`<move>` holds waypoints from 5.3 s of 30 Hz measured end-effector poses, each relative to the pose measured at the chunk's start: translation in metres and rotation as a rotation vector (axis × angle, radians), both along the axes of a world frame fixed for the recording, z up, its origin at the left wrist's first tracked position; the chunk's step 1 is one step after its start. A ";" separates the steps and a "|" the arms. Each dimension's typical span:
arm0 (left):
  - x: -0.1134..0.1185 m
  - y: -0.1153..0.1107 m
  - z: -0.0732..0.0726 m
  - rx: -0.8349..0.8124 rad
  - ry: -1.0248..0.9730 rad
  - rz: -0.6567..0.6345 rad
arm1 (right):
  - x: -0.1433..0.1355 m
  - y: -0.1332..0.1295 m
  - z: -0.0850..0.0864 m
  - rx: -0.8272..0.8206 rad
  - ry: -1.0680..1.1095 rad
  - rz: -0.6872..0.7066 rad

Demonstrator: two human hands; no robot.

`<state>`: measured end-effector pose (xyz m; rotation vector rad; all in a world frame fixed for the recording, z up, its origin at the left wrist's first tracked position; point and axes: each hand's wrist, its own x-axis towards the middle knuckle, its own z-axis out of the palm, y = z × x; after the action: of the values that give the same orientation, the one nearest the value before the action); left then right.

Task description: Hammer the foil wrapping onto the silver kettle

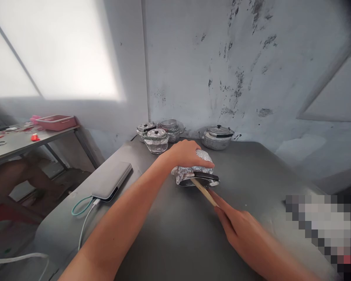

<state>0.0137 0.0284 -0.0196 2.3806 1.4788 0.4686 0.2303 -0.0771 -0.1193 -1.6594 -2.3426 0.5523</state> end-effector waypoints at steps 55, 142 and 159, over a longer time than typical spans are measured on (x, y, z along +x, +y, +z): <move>-0.001 0.002 -0.002 0.004 0.007 -0.004 | 0.001 -0.004 0.000 -0.012 0.036 -0.021; -0.002 0.000 0.003 -0.038 0.029 0.004 | -0.001 -0.002 0.010 -0.082 0.052 -0.011; -0.001 0.002 0.001 -0.009 0.026 0.001 | -0.005 0.002 0.001 -0.032 0.084 -0.002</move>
<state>0.0123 0.0309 -0.0189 2.3877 1.4907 0.4321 0.2257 -0.0747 -0.1186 -1.6193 -2.2835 0.6490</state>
